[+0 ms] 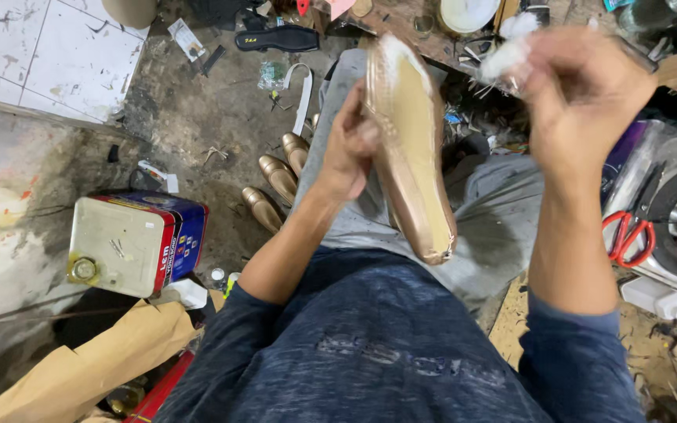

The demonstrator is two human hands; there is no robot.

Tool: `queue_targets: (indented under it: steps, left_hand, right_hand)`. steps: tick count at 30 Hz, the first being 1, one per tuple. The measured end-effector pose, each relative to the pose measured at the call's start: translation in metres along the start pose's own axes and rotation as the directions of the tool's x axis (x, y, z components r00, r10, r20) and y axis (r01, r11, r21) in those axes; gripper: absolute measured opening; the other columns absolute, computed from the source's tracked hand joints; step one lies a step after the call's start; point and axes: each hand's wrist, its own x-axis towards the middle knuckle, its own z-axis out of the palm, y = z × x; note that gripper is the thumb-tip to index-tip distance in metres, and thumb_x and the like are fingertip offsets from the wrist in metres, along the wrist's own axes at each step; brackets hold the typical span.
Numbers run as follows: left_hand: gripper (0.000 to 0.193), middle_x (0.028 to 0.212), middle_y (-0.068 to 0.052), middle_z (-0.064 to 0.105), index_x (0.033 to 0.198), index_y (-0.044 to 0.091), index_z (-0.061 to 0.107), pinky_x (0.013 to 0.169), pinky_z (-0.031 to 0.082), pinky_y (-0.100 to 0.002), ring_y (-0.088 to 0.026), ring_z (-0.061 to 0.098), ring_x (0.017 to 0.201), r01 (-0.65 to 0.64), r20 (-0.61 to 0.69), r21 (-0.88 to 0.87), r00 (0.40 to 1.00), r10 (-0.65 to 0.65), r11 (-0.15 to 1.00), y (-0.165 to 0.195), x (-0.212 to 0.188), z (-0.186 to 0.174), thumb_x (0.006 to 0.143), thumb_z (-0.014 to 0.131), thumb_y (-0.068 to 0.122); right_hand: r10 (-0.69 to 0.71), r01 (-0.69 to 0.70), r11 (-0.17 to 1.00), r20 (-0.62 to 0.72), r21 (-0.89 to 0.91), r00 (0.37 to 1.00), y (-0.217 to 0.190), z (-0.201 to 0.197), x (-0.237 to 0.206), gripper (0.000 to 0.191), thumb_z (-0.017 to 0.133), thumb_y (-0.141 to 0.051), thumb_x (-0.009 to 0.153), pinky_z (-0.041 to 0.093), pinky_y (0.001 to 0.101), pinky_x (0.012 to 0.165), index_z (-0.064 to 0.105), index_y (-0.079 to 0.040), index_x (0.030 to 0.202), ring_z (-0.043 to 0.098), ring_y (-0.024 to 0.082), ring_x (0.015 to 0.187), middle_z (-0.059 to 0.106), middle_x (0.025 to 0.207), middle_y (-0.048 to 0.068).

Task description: The person holds a gold-colored shoe and repeatedly wipes its surface with a small white cloth. They dip the cloth into a container of liquid and continue wiping different areas of the shoe throughout the clip.

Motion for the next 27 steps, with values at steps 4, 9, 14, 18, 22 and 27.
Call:
queue_targets:
  steps: [4,9,14,18,22,27]
  left_hand:
    - [0.101,0.132,-0.026,0.065,0.15,-0.003,0.047,0.093,0.062,-0.044,-0.033,0.07,0.111,0.165,-0.145,-0.37,0.962,-0.233,0.914,-0.01,0.007,-0.01,0.09,0.048,0.078]
    - [0.097,0.135,-0.024,0.064,0.153,-0.002,0.046,0.085,0.063,-0.04,-0.034,0.069,0.111,0.175,-0.242,-0.374,0.93,-0.277,0.911,-0.015,-0.001,-0.014,0.098,0.03,0.077]
    - [0.087,0.138,-0.023,0.064,0.155,-0.001,0.043,0.087,0.062,-0.041,-0.035,0.07,0.11,0.152,-0.171,-0.41,0.956,-0.24,0.899,-0.016,-0.002,-0.015,0.104,0.025,0.067]
    - [0.085,0.131,-0.024,0.065,0.149,-0.004,0.047,0.088,0.063,-0.042,-0.036,0.07,0.106,0.192,-0.246,-0.384,0.921,-0.301,0.903,-0.018,-0.001,-0.022,0.106,0.025,0.066]
    - [0.088,0.118,-0.027,0.069,0.142,-0.007,0.053,0.084,0.063,-0.041,-0.033,0.073,0.097,0.186,-0.264,-0.238,0.932,-0.248,0.953,-0.026,0.002,-0.028,0.106,0.024,0.067]
    - [0.077,0.123,-0.02,0.072,0.143,-0.006,0.058,0.091,0.06,-0.033,-0.025,0.072,0.102,0.043,-0.273,0.264,0.962,0.032,0.964,-0.027,0.004,-0.022,0.111,0.026,0.057]
  right_hand:
    - [-0.007,0.0,0.999,-0.157,-0.046,0.988,0.117,0.003,0.019,0.017,0.083,0.009,0.104,0.062,0.0312,0.087,0.069,0.008,0.113,0.074,0.02,0.095,0.07,0.105,0.015]
    - [-0.023,0.017,0.9,-0.008,-0.435,1.0,0.203,0.003,0.024,0.02,0.087,0.005,0.085,0.053,0.0372,0.076,0.079,0.001,0.104,0.069,0.027,0.087,0.076,0.097,0.015]
    - [-0.092,0.129,0.804,0.092,-0.58,0.991,0.232,0.002,0.022,0.021,0.087,0.002,0.082,0.051,0.0442,0.084,0.079,-0.002,0.101,0.066,0.036,0.1,0.075,0.101,0.016]
    - [-0.077,0.122,0.793,0.101,-0.597,0.992,0.241,0.006,0.016,0.017,0.085,0.002,0.082,0.051,0.0438,0.087,0.078,-0.001,0.097,0.066,0.036,0.102,0.075,0.103,0.015]
    - [-0.126,0.127,0.808,0.042,-0.575,0.991,0.22,0.007,0.026,0.023,0.088,0.002,0.082,0.052,0.0414,0.082,0.08,-0.002,0.103,0.069,0.033,0.093,0.076,0.098,0.015]
    - [0.286,-0.258,0.95,-0.161,0.176,0.945,0.126,0.013,0.031,0.012,0.08,0.005,0.102,0.059,0.0252,0.086,0.075,0.004,0.113,0.074,0.015,0.095,0.077,0.107,0.01]
